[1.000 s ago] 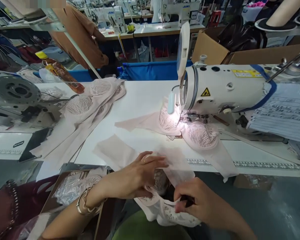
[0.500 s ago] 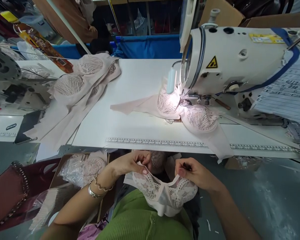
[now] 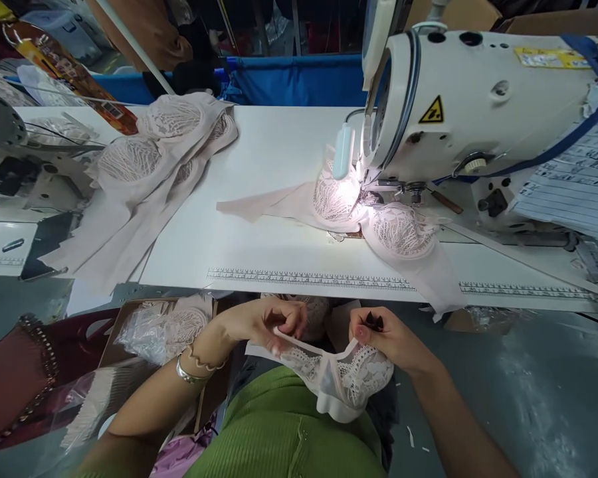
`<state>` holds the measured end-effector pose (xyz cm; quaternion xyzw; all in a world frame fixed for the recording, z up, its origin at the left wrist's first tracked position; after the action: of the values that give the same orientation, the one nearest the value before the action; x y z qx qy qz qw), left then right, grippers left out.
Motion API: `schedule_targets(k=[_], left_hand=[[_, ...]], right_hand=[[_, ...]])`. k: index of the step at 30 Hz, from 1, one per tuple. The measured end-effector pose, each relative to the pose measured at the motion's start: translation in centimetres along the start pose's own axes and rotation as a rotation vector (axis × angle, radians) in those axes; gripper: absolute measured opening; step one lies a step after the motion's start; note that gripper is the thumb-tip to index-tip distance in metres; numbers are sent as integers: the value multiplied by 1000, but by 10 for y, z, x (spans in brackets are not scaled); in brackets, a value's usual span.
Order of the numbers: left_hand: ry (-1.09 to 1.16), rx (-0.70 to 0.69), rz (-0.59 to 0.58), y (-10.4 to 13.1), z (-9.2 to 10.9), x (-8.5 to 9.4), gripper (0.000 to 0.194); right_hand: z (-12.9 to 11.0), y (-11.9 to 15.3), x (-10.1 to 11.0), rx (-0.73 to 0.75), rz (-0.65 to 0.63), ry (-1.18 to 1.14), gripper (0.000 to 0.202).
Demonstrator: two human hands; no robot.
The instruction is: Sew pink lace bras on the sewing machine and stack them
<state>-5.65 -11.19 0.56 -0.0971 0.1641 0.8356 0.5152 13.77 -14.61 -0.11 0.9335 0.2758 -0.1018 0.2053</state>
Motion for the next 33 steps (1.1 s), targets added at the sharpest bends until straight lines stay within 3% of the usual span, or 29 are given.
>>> schedule_targets(k=[3, 8, 16, 21, 24, 25, 27, 29, 30, 33], left_hand=[[287, -8, 124, -4, -14, 4, 56], [435, -101, 314, -10, -23, 6, 64], [501, -128, 318, -14, -13, -2, 65], [461, -158, 295, -28, -4, -5, 63], [274, -200, 344, -39, 10, -3, 58], [141, -245, 429, -38, 19, 0, 52], [-251, -388, 720, -24, 44, 3, 33], [-674, -541, 932, -1, 70, -12, 14], [-831, -588, 927, 6, 77, -25, 10], [-1084, -595, 648, 9, 73, -66, 24]], right_hand=[[2, -1, 0, 6, 15, -64, 57], [4, -2, -1, 10, 33, -127, 59], [-1, 2, 7, 27, 16, -43, 61], [-24, 2, -8, 18, -118, 282, 75], [-36, 7, -25, 53, -198, 483, 59], [-39, 11, -29, 78, -205, 501, 53], [-43, 22, -31, 124, -170, 466, 49], [-44, 32, -28, 164, -66, 418, 47], [-45, 37, -25, 193, 5, 420, 46], [-47, 43, -24, 298, 212, 568, 37]])
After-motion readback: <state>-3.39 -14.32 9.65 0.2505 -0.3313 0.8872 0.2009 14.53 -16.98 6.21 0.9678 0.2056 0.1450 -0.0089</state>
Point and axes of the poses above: each hand's wrist, its own y-axis away from the middle knuckle, its own x-axis out of the back of the hand, z = x × y, the point moved 6 cm from there along -y, towards the middle knuckle, and after that the axes turned 5 degrees about -y, right-handed, at the moved point
